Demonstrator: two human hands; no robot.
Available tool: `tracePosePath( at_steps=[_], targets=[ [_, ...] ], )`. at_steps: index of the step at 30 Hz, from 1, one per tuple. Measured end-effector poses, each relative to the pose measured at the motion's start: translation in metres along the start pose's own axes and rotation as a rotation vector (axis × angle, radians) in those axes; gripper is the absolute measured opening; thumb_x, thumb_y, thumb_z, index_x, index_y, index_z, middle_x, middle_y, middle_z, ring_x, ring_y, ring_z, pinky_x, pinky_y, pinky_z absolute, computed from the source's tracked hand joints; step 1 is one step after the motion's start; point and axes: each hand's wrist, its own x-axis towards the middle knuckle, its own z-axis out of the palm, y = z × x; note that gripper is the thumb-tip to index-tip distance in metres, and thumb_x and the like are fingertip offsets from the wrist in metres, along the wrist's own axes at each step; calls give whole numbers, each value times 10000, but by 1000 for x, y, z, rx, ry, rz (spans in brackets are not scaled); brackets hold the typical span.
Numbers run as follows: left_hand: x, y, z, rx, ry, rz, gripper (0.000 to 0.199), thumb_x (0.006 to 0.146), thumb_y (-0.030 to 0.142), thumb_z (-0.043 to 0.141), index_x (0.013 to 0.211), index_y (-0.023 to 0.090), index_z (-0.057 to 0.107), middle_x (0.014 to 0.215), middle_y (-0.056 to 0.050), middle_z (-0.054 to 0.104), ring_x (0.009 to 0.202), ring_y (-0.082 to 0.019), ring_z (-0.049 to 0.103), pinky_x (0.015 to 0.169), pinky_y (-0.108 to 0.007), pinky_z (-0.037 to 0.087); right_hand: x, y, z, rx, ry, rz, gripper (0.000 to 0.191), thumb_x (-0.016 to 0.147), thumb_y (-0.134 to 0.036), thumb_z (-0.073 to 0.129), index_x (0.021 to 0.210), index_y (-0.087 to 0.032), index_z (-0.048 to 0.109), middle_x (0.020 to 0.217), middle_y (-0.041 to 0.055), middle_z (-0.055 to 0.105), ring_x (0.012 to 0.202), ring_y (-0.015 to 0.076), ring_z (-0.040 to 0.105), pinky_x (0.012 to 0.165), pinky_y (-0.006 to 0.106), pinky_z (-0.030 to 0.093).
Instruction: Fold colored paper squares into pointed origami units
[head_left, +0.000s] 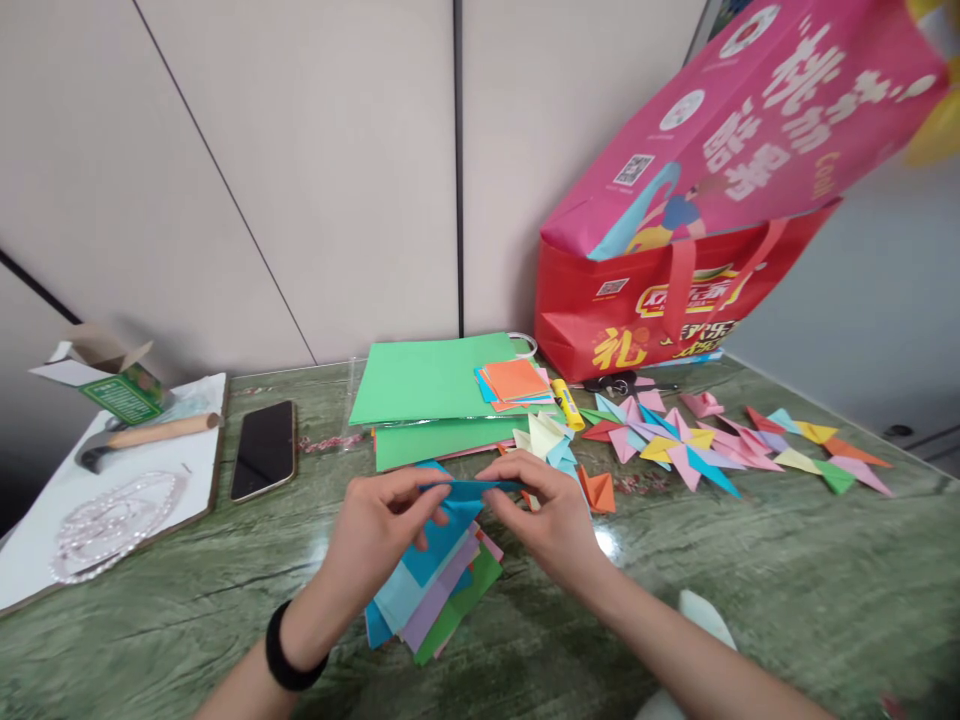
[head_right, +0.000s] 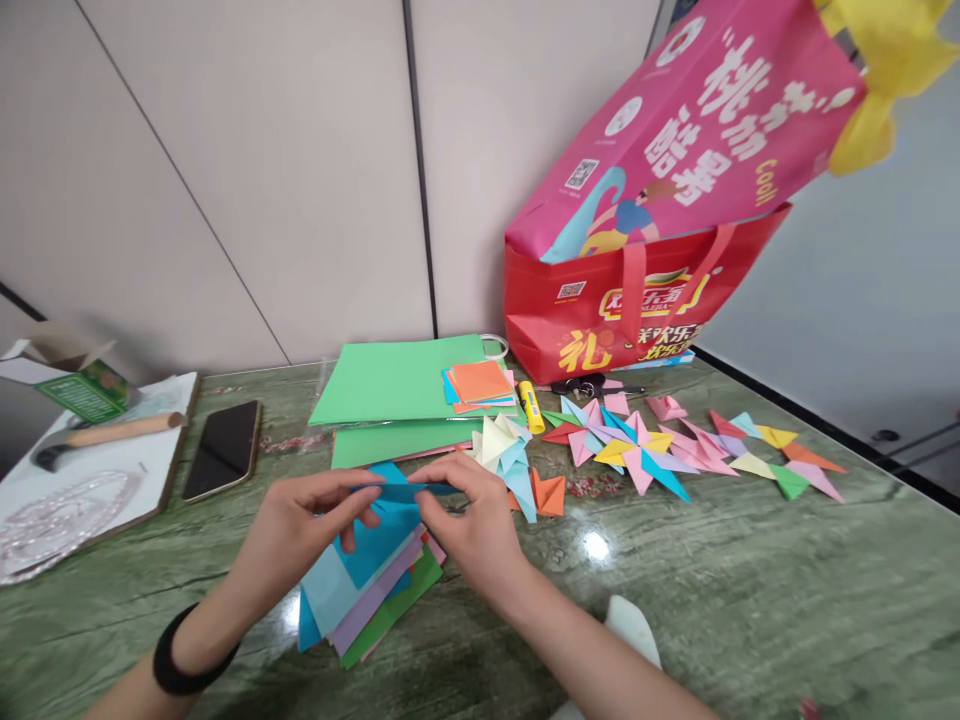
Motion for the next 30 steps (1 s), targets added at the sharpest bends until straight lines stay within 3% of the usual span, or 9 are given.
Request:
tracePosePath(
  at_steps=[5,10,17,25,28,30],
  targets=[
    [1,-3,0,-54,73,46,130,691,240,655,770,193,747,666,-33,736,586,-194,658,565,-263,520,-1,-2,-1,-59,-26,-86,198,701,-84,594,827,-227,647,838,42,618,854,197,570,766,335,465],
    [1,-1,1,-68,63,108,133,678,207,662,768,240,755,702,-12,750,650,-207,685,645,-280,536,-1,0,-3,-74,28,-137,133,700,-134,656,743,-257,681,853,41,613,881,211,560,808,378,447],
    [3,1,-1,-60,88,157,134,637,179,692,702,274,760,720,10,755,660,-202,684,654,-266,535,0,2,-4,-71,62,-205,209,688,-82,659,730,-282,701,892,34,594,947,222,526,843,395,425],
    [0,1,-2,-15,139,202,101,656,186,692,651,263,756,704,11,754,642,-198,683,601,-251,533,2,0,-3,39,28,5,16,700,-243,695,701,-258,699,1150,60,499,1115,252,456,918,405,389],
    [-2,2,0,25,134,237,79,655,197,699,658,251,756,706,-1,755,645,-202,687,604,-256,538,3,1,-3,150,32,102,57,669,-267,716,667,-227,675,1193,67,488,1137,258,445,878,371,422],
    [-3,3,0,41,127,260,68,650,200,704,662,242,755,700,-9,755,639,-205,688,595,-260,542,4,1,-4,202,39,161,107,637,-279,736,647,-210,655,1116,70,543,1066,248,495,805,339,452]
  ],
)
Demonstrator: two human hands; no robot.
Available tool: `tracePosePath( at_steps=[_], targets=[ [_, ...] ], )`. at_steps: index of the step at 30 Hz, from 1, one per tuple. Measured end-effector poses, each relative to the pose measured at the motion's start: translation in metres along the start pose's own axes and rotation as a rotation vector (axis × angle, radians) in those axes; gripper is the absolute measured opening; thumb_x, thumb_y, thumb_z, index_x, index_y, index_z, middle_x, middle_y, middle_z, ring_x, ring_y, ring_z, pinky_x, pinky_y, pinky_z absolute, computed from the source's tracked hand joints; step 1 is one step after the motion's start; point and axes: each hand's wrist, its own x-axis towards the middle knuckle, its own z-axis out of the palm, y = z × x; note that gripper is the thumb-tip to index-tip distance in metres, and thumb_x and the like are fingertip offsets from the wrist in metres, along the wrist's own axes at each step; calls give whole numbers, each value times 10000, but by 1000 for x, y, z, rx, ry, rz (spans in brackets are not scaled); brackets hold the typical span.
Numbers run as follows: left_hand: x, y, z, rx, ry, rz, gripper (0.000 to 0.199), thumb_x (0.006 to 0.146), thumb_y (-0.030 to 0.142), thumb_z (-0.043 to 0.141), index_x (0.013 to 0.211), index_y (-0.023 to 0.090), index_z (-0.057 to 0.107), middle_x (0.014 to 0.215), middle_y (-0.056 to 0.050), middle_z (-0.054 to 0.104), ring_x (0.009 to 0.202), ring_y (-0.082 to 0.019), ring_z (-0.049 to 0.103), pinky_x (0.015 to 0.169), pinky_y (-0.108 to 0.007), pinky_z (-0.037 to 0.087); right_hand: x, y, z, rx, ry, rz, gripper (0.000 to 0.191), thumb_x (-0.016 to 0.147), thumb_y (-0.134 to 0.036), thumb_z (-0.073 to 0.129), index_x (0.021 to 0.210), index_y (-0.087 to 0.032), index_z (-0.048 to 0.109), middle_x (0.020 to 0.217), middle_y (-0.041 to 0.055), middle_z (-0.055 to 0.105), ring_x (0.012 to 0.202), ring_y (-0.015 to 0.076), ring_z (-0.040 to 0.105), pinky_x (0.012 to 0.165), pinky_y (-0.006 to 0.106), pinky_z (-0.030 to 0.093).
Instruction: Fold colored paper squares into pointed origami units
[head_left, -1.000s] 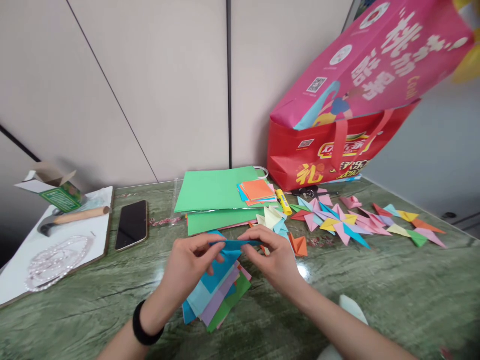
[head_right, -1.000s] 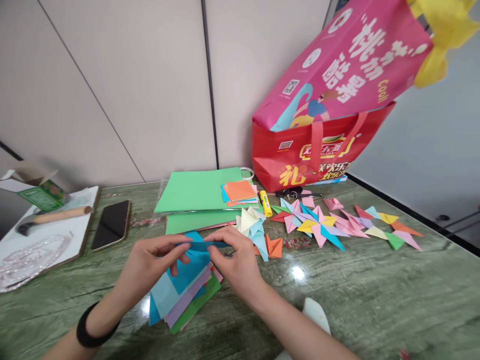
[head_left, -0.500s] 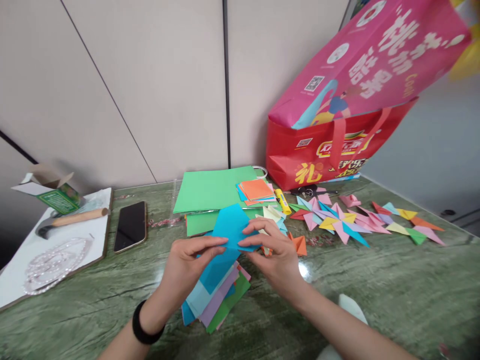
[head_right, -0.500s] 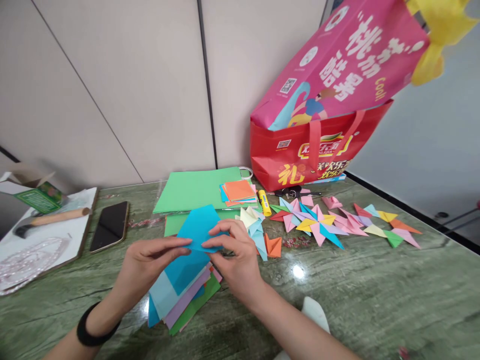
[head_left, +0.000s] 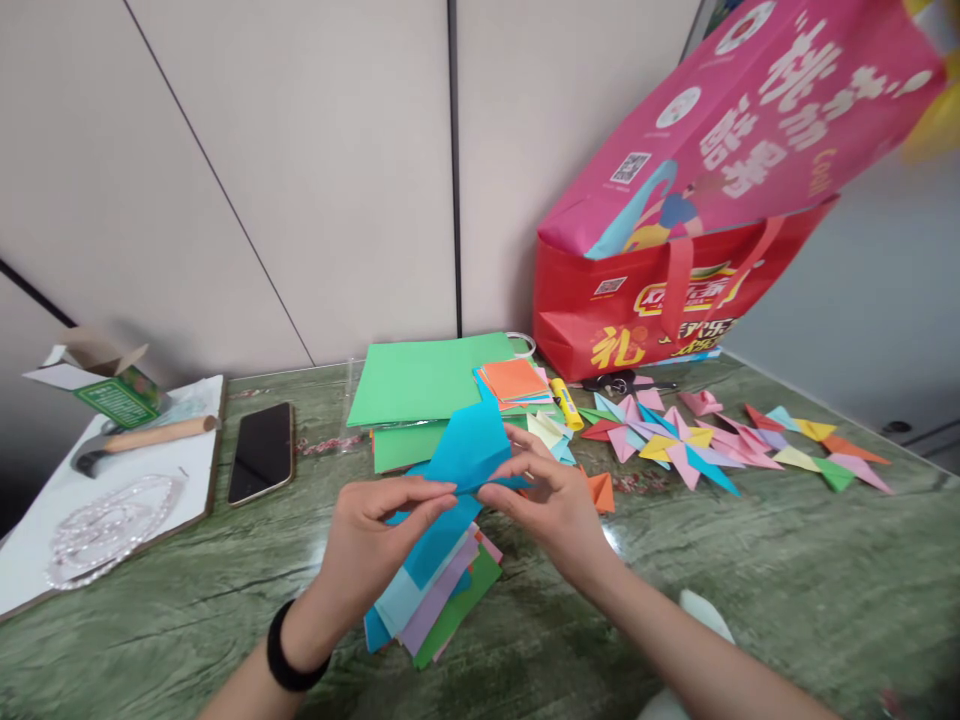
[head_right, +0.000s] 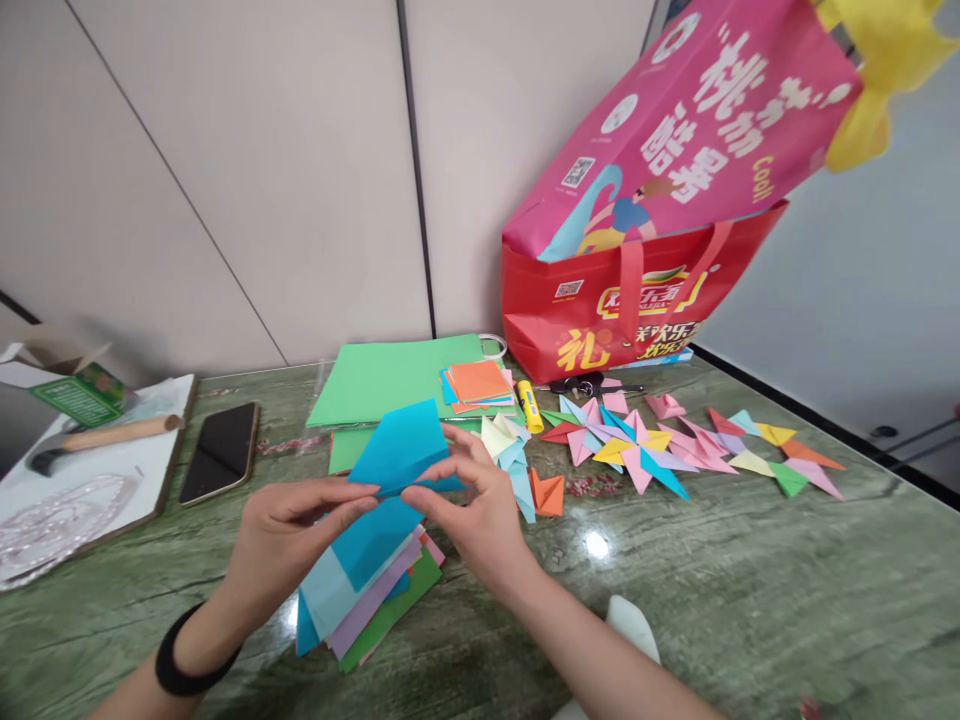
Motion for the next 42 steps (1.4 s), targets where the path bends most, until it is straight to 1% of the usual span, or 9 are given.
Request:
tracePosePath(
  at_steps=[2,4,6,14,20,26,33,39,42],
  targets=[
    [0,1,1,-7,1,11,66,651,198,701,666,233,754,702,-13,755,637,-205,688,582,-258,544,-1,-2,0,5,1,66,156,613,-301,747,622,-196,632,889,55,614,858,211,563,656,292,463],
    [0,0,2,-29,14,2,64,653,195,695,665,224,751,701,-12,755,630,-198,687,561,-245,542,-2,-4,1,-25,11,109,185,600,-316,750,608,-186,619,658,13,592,641,158,533,522,249,411],
    [-1,-1,4,-62,30,-34,61,657,194,693,667,218,748,696,-9,754,627,-189,687,555,-228,540,-4,-6,1,-59,44,117,187,600,-315,747,609,-180,617,581,-11,565,550,126,477,473,232,362],
    [-6,-5,8,-260,35,-183,170,668,194,701,835,222,722,685,14,748,662,-186,701,599,-210,549,-8,-9,5,-34,78,105,171,619,-292,734,621,-182,603,617,-23,551,552,105,455,477,215,350],
    [-6,-3,9,-308,75,-173,55,714,182,670,744,210,707,665,21,745,653,-167,707,610,-185,554,-8,-9,5,-30,96,109,160,633,-282,722,624,-185,595,613,-27,567,555,104,462,491,214,358],
    [-9,-2,11,-311,72,-150,71,726,185,666,780,212,704,726,19,751,667,-165,709,631,-189,559,-9,-11,7,-21,115,111,156,645,-280,715,626,-187,592,609,-25,573,568,112,491,496,213,376],
    [-9,-1,14,-408,65,-240,403,740,215,658,1136,202,586,706,23,755,700,-186,712,682,-240,569,-11,-10,8,-43,157,67,179,646,-257,717,703,-201,557,661,-27,543,607,119,483,514,212,377],
    [-7,-3,15,-530,35,-264,167,730,211,671,895,185,670,731,16,757,676,-189,712,668,-250,587,-9,-9,7,15,154,19,302,653,-214,708,878,-242,508,756,-33,524,657,121,500,512,200,391],
    [-7,-3,16,-565,32,-279,153,727,204,674,876,172,664,724,6,758,676,-191,712,671,-254,589,-9,-9,6,19,147,1,277,656,-196,702,820,-235,483,733,-44,488,620,108,470,488,194,368]
  ],
)
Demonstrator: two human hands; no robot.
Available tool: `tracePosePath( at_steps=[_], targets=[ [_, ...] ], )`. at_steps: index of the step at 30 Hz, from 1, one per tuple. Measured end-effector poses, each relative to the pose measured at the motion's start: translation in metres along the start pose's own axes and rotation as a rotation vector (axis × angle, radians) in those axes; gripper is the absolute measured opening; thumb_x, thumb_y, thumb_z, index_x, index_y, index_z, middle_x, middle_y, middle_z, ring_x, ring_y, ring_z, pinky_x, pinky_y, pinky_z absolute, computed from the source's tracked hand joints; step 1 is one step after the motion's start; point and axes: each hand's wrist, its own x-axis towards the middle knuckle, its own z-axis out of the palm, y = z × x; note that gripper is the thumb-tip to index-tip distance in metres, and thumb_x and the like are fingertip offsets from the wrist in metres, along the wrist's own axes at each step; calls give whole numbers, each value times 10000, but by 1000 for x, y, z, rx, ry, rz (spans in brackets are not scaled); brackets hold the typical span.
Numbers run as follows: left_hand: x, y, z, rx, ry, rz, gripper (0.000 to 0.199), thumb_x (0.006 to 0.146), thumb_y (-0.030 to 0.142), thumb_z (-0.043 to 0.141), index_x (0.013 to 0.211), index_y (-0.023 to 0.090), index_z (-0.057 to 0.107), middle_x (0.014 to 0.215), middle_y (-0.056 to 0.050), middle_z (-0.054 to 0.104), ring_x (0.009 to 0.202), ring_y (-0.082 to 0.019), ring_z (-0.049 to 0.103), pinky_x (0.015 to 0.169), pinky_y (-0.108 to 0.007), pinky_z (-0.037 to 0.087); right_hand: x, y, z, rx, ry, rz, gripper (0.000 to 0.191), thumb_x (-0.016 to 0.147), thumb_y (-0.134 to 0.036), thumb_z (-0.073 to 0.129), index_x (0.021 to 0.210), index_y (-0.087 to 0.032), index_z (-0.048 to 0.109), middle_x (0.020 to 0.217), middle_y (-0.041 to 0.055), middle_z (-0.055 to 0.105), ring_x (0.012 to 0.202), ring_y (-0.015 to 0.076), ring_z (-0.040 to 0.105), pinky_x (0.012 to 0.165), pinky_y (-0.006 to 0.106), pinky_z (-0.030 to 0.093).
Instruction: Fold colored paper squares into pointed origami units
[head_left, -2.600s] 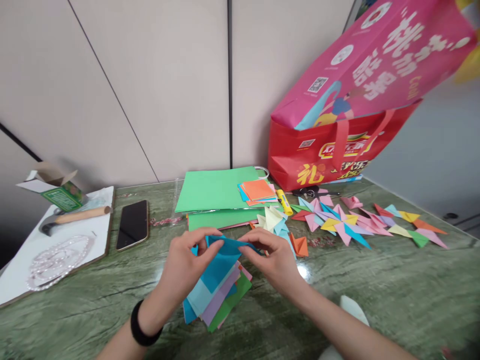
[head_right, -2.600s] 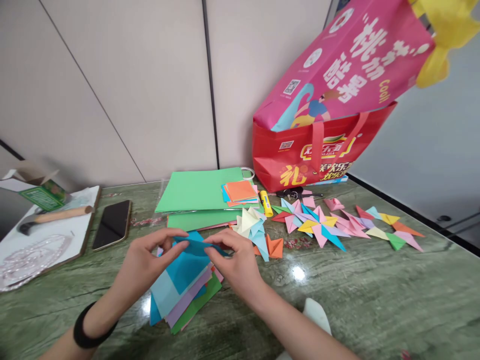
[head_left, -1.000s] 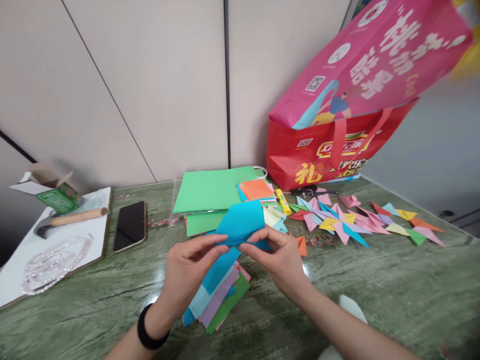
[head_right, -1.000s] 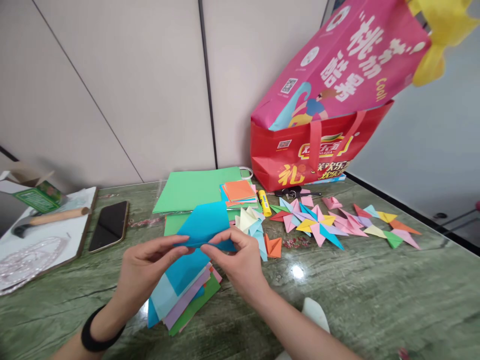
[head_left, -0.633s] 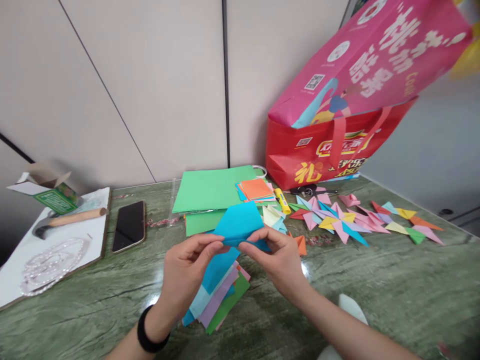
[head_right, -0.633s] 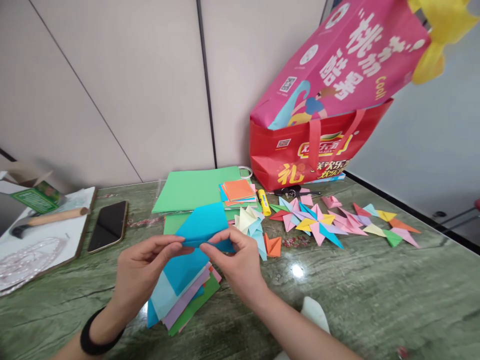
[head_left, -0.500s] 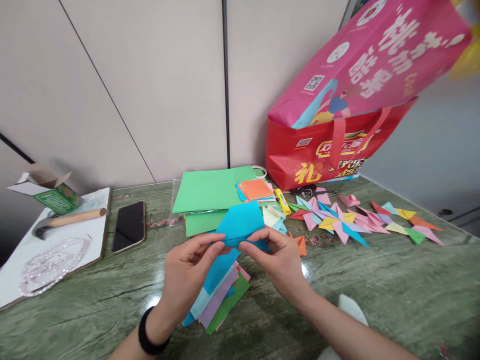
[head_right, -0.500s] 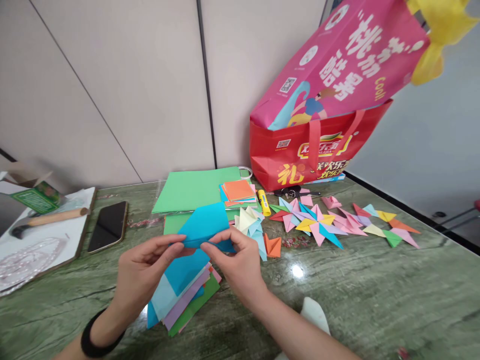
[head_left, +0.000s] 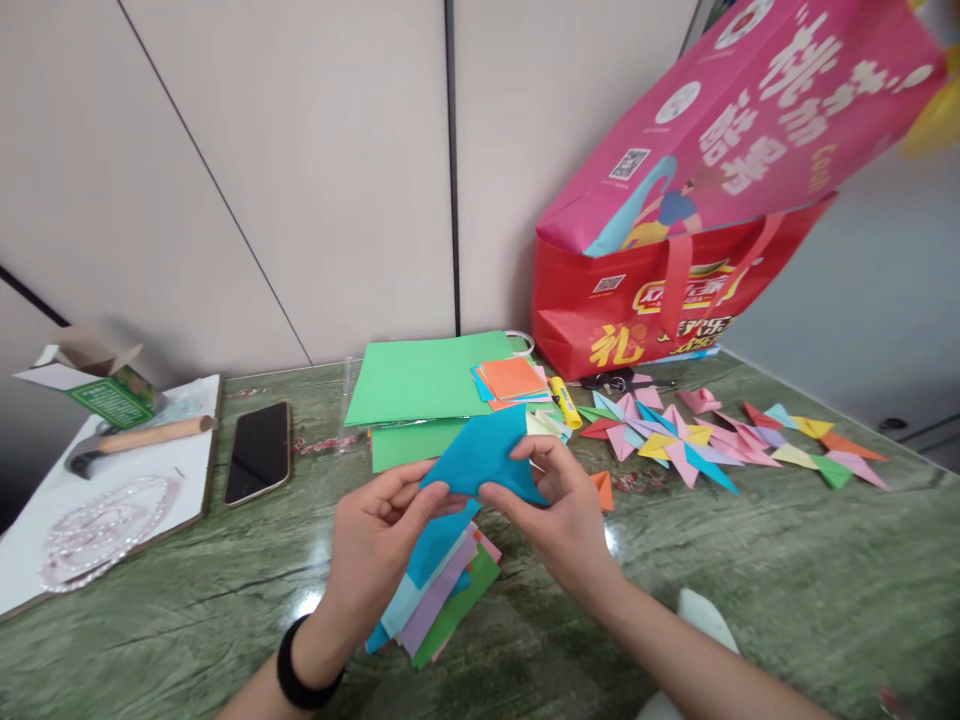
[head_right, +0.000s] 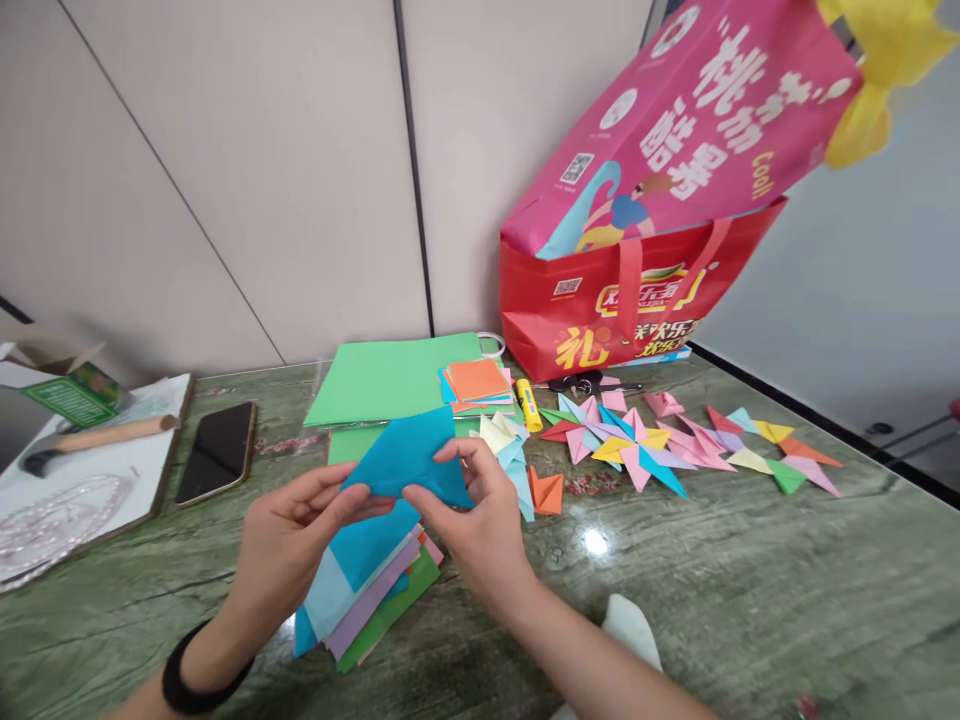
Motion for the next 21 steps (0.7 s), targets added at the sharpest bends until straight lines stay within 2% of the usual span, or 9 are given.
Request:
tracePosePath(
  at_steps=[4,7,9,17,21],
  targets=[
    [2,1,1,-26,-11,-60,168,715,208,685,862,134,650,726,-35,758,678,-214,712,674,-281,591,1,0,-1,-86,-13,-21,205,666,-202,698,671,-209,493,640,-51,467,595,106,450,514,208,362],
    [3,1,0,-28,-30,-91,183,722,220,679,872,120,644,733,-52,757,695,-224,711,686,-297,588,2,-1,-2,-128,-63,-8,103,680,-229,692,729,-210,603,701,-20,577,654,133,514,578,241,403],
    [2,2,-1,-29,-46,-95,182,731,222,671,880,121,643,752,-54,757,712,-223,710,706,-302,584,2,-1,-2,-121,-81,20,119,679,-244,692,786,-218,646,763,0,623,703,153,551,617,262,434],
    [3,4,-1,-37,-97,-98,185,744,226,653,902,129,648,799,-54,756,753,-219,705,745,-313,572,2,-3,-2,-116,-35,82,136,655,-263,705,776,-212,672,765,11,654,672,165,579,566,265,468],
    [3,6,-1,-50,-115,-99,171,751,204,644,907,135,649,801,-43,757,754,-203,705,737,-288,572,2,-2,-2,-100,-30,77,136,652,-268,711,769,-213,670,770,7,651,705,166,588,606,266,474]
  ],
)
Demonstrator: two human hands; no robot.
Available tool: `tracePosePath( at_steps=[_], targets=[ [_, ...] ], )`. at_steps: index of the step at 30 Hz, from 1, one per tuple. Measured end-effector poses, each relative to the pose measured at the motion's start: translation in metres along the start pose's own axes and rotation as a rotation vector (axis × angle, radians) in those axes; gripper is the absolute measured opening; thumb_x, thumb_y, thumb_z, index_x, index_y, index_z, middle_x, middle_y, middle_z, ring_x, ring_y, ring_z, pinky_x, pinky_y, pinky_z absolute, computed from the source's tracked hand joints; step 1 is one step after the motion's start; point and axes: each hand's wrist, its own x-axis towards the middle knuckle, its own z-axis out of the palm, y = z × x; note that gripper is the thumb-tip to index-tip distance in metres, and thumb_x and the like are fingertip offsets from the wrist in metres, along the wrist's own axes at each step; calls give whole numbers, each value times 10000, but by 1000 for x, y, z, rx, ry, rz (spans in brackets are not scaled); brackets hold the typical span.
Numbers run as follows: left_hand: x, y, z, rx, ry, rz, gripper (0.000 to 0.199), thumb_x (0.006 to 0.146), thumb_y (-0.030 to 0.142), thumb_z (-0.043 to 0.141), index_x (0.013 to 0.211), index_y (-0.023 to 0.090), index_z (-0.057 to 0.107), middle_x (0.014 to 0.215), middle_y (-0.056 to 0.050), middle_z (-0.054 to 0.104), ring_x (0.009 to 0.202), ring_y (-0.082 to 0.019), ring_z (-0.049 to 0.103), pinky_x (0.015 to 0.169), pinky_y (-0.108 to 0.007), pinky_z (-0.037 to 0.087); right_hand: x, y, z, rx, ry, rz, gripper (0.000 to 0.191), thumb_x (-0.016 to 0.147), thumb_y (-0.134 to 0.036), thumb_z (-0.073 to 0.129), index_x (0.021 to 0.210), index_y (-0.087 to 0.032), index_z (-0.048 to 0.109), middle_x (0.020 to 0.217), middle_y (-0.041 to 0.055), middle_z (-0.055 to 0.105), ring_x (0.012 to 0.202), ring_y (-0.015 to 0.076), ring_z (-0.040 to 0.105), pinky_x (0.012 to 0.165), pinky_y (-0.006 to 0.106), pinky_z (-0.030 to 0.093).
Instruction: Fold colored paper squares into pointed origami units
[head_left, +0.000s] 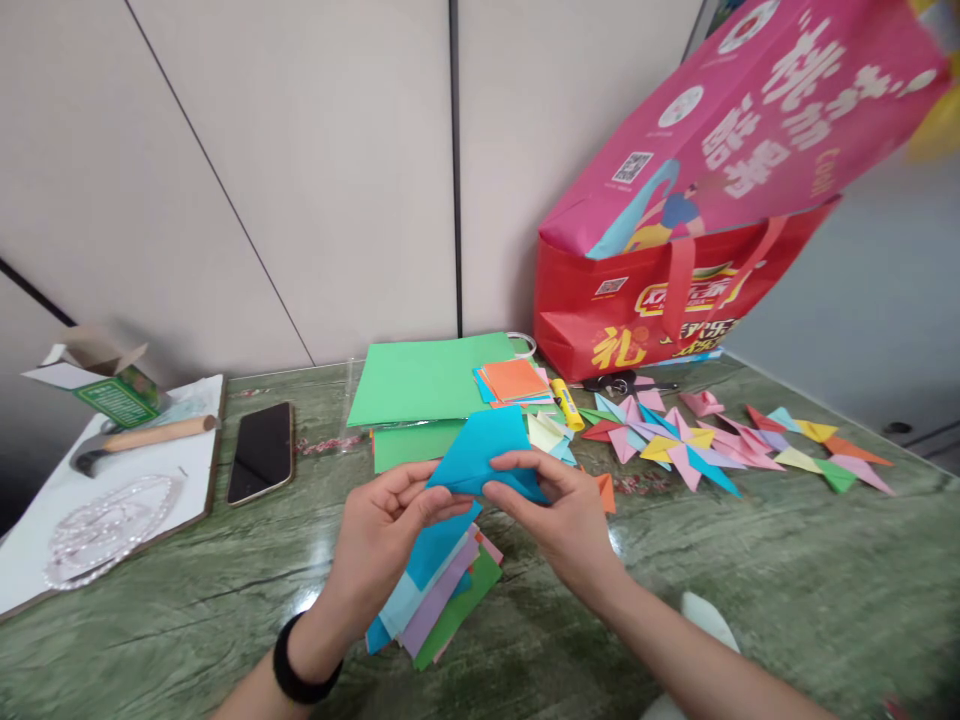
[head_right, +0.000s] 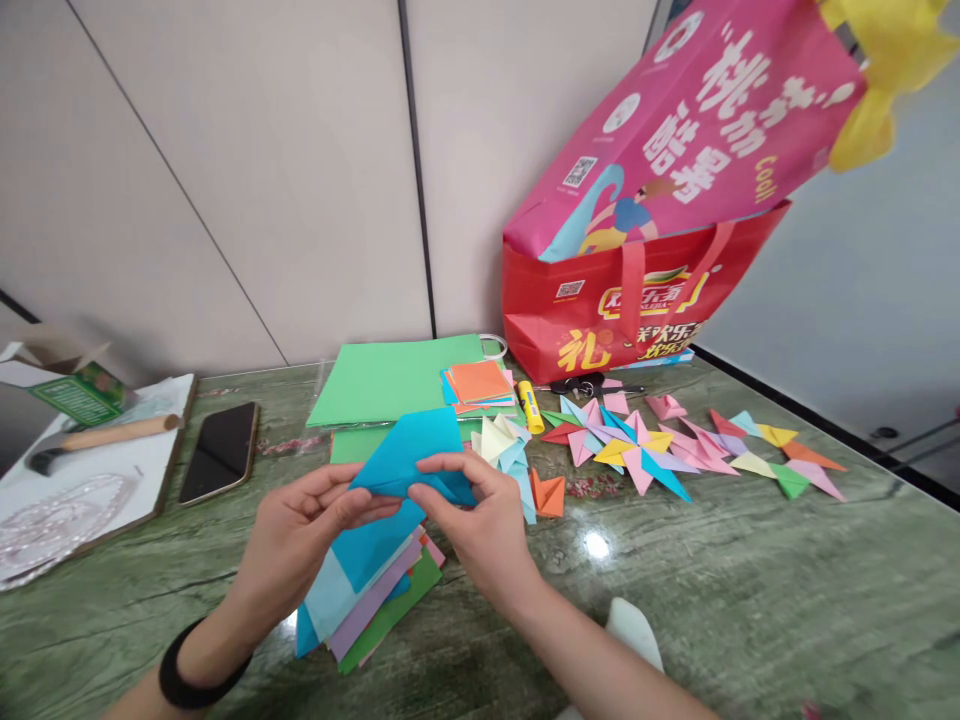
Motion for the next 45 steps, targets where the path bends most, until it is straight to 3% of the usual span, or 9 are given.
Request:
tracePosePath(
  at_steps=[22,27,32,40,45],
  targets=[
    [-2,1,0,18,-3,-12,247,743,267,650,946,128,633,829,-69,753,794,-242,698,789,-362,555,4,3,-3,44,-22,17,174,638,-291,716,780,-204,665,753,12,632,670,157,566,560,253,475],
    [-1,1,-2,79,-40,-62,273,689,229,705,940,142,643,848,-63,751,799,-240,696,747,-323,561,1,1,-2,-34,-28,-42,138,657,-268,704,773,-206,662,740,6,626,658,151,568,561,248,467],
    [-1,0,-1,42,3,-98,198,666,219,716,839,136,665,750,-46,756,731,-236,706,714,-325,573,-1,4,-1,-79,-52,-93,121,659,-254,699,764,-203,665,757,18,643,674,160,585,563,253,482],
    [1,-2,1,-34,14,-101,173,660,196,722,810,126,672,732,-34,754,691,-206,708,699,-297,583,0,3,-1,-69,-76,-31,159,657,-280,695,793,-201,669,734,8,641,550,118,526,432,208,423],
    [1,-3,0,-41,14,-113,172,663,182,717,818,125,671,736,-32,754,694,-203,708,704,-291,581,0,2,-1,-94,-54,-32,149,661,-287,702,782,-207,669,737,3,644,609,138,551,511,240,445]
  ],
)
